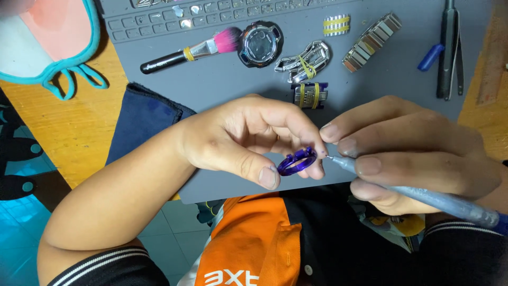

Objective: Marking a watch bezel with a blue pen on a workbench.

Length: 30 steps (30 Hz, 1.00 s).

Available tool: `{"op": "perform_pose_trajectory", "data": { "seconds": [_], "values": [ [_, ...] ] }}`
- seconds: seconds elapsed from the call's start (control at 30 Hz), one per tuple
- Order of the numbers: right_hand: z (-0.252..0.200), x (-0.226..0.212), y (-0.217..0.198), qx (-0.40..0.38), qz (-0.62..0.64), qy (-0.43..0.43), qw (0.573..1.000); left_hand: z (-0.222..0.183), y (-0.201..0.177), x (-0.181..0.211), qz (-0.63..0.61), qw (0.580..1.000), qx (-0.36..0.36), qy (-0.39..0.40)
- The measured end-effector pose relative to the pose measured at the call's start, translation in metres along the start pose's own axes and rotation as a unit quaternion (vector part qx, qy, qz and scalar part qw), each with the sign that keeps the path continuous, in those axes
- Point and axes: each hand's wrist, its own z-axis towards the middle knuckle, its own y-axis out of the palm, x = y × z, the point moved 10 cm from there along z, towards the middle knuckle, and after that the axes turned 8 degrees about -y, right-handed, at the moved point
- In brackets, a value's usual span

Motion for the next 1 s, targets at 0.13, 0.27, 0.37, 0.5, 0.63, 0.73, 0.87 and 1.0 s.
{"op": "perform_pose_trajectory", "data": {
  "seconds": [0.13, 0.27, 0.37, 0.5, 0.63, 0.73, 0.87, 1.0],
  "values": [
    [-0.001, 0.001, 0.003, -0.017, -0.009, 0.014, 1.0, 0.0, -0.002, -0.003, -0.003, 1.0, 0.014, -0.002],
    [0.0, -0.001, 0.002, -0.033, -0.008, 0.013, 0.999, 0.0, -0.003, -0.003, 0.004, 1.0, 0.019, -0.006],
    [0.001, 0.0, 0.006, -0.062, -0.011, 0.01, 0.998, 0.001, -0.003, -0.003, 0.008, 1.0, 0.02, -0.004],
    [0.004, -0.003, 0.009, -0.097, -0.022, 0.008, 0.995, 0.002, -0.003, -0.001, 0.023, 0.999, 0.025, 0.0],
    [0.005, -0.004, 0.011, -0.115, -0.031, 0.013, 0.993, 0.001, -0.004, -0.001, 0.022, 0.999, 0.032, 0.001],
    [0.006, -0.004, 0.013, -0.129, -0.039, 0.013, 0.991, 0.001, -0.005, -0.001, 0.027, 0.999, 0.035, 0.003],
    [0.009, -0.005, 0.013, -0.128, -0.051, 0.016, 0.99, 0.001, -0.005, 0.0, 0.043, 0.998, 0.041, 0.006],
    [0.011, -0.004, 0.014, -0.145, -0.053, 0.028, 0.988, 0.001, -0.006, 0.0, 0.045, 0.998, 0.042, 0.009]
  ]
}}
